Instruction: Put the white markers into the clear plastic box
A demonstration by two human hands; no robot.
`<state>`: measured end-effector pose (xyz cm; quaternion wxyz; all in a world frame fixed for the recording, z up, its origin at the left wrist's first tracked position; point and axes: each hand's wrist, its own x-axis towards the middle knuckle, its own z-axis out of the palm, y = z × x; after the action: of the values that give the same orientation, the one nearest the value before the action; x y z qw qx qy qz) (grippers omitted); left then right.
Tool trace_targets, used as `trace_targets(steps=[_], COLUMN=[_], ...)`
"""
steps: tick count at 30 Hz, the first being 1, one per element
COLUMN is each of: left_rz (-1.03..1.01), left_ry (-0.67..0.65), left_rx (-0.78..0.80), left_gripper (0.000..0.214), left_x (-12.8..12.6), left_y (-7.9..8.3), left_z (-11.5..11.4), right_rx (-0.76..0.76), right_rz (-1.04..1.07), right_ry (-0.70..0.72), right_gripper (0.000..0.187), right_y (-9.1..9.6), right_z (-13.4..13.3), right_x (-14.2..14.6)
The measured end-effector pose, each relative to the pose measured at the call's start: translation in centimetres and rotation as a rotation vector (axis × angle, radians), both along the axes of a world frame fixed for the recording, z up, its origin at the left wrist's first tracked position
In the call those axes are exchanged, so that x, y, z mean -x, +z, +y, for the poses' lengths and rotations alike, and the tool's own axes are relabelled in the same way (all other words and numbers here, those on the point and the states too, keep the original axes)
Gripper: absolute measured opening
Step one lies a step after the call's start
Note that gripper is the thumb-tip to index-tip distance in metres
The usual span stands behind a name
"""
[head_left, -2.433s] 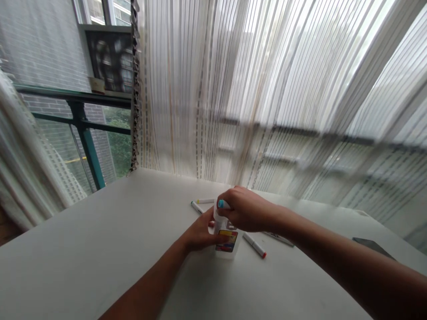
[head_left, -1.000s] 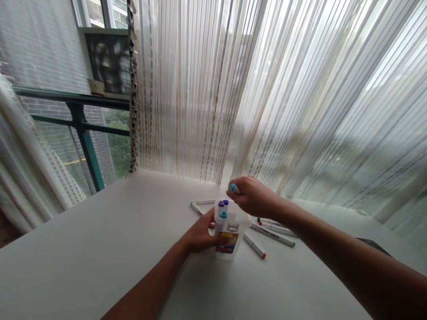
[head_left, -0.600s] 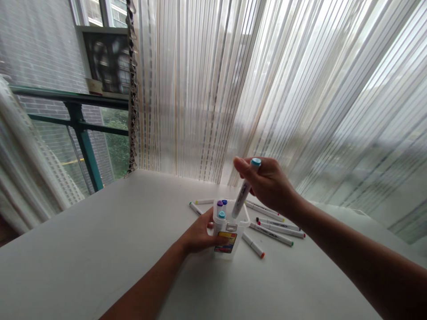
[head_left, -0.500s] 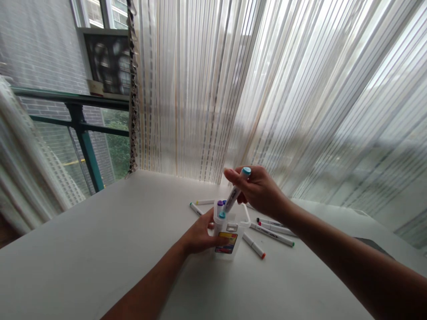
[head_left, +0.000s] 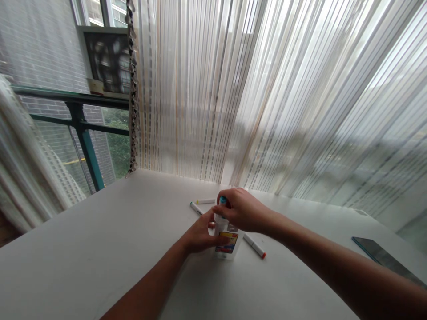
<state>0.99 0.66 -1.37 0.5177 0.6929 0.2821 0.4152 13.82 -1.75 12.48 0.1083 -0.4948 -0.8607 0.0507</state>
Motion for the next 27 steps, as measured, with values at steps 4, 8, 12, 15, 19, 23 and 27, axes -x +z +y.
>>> trace_targets(steps=[4,8,12,15,19,23,27], left_rz=[-0.029,-0.031,-0.015,-0.017,-0.025,-0.028,-0.043], left_ry=[-0.008,-0.01,0.004,-0.002,-0.008,-0.008,-0.012], left_rx=[-0.012,-0.018,-0.012,-0.022,-0.015,-0.017,0.0], left_gripper=[0.059,0.059,0.057,0.057,0.059,0.057,0.062], left_x=[-0.1,0.0,0.0,0.0,0.0,0.0,0.0], left_y=[0.1,0.0,-0.1,-0.1,0.0,0.0,-0.1], left_z=[-0.1,0.0,0.1,0.1,0.0,0.0,0.0], right_rx=[0.017,0.077,0.137,0.125,0.139,0.139,0.14], right_rz=[-0.017,-0.028,-0.045,-0.044,-0.069,-0.08,-0.083], right_ry=[0.018,0.061,0.101,0.123,0.136,0.084,0.111], right_gripper=[0.024,0.023,0.028,0.026,0.024,0.024,0.024], right_y=[0.0,0.3,0.8,1.0,1.0,0.8,0.7], right_z=[-0.2,-0.4,-0.5,-0.4,-0.4,-0.4,-0.4], right_x=[-0.1,-0.4,-0.7,-0.8,-0.7,-0.5,-0.6])
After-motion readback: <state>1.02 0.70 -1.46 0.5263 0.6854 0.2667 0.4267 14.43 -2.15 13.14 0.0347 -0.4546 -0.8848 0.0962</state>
